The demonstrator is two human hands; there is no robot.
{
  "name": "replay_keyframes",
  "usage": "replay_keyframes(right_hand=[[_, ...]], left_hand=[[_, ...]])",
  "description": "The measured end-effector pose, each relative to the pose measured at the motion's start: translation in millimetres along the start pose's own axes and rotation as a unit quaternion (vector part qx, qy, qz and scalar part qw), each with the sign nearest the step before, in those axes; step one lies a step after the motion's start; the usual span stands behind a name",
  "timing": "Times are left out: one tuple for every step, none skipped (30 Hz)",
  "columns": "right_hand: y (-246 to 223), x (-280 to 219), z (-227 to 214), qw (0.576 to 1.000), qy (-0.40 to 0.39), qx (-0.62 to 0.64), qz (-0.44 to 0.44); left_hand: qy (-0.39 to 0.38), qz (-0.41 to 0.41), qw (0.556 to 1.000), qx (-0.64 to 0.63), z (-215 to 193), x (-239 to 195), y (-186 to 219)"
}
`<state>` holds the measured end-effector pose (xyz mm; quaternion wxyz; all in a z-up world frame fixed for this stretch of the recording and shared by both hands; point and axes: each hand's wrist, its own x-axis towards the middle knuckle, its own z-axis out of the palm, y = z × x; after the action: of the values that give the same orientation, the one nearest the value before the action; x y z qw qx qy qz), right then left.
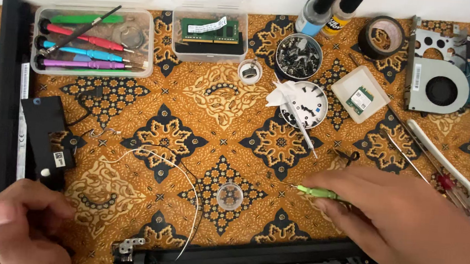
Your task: The person disassembles a laptop on a workbench, using a green-handled screwdriver to remove screws from the chassis and prying at the frame. They handle the laptop base, reposition it, and work on internal cables and components along the top edge.
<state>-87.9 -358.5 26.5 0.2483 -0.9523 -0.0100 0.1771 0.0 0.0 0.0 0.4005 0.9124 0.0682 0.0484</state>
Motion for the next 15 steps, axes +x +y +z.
replay_keyframes(right_hand=[[-1, 1, 0, 1.0, -0.001, 0.0, -0.001], [-2, 3, 0, 0.999, -0.032, -0.014, 0.038], [-4, 4, 1, 0.995, -0.062, -0.029, 0.077], [-4, 4, 1, 0.995, -0.063, -0.029, 0.076], [-4, 3, 2, 0.997, -0.04, -0.028, 0.061], [-5, 3, 3, 0.998, -0.018, -0.027, 0.045], [-5, 4, 3, 0.998, -0.019, -0.027, 0.045], [-6, 5, 3, 0.998, -0.026, -0.032, 0.045], [-6, 6, 3, 0.998, -0.032, -0.037, 0.045], [-8, 6, 3, 0.998, -0.031, -0.037, 0.045], [-11, 6, 4, 0.998, -0.018, -0.038, 0.036], [-13, 6, 4, 0.999, -0.005, -0.039, 0.027], [-11, 6, 4, 0.999, -0.006, -0.039, 0.027], [-10, 6, 4, 0.998, -0.026, -0.043, 0.047], [-8, 7, 4, 0.996, -0.046, -0.047, 0.066]], left_hand=[[0.0, -0.001, 1.0, 0.0, 1, 0, 1], [0.006, 0.001, 1.0, 0.005, 3, 0, 2], [0.013, 0.004, 1.0, 0.01, 4, 0, 3], [0.013, 0.003, 1.0, 0.01, 5, -1, 2], [0.019, 0.0, 1.0, 0.0, 5, -1, 2], [0.025, -0.003, 1.0, -0.01, 5, -2, 1], [0.025, -0.005, 1.0, -0.01, 5, -3, 5], [0.023, -0.02, 1.0, 0.001, 4, -4, 9], [0.022, -0.033, 0.999, 0.012, 4, -5, 13], [0.022, -0.033, 0.999, 0.012, 3, -5, 12], [0.017, -0.029, 0.999, 0.019, 2, -4, 11], [0.012, -0.026, 0.999, 0.027, 1, -3, 10], [0.012, -0.026, 0.999, 0.027, 1, -2, 7], [0.012, -0.014, 1.0, 0.004, 2, -1, 3], [0.013, -0.001, 1.0, -0.018, 2, 0, -1]])
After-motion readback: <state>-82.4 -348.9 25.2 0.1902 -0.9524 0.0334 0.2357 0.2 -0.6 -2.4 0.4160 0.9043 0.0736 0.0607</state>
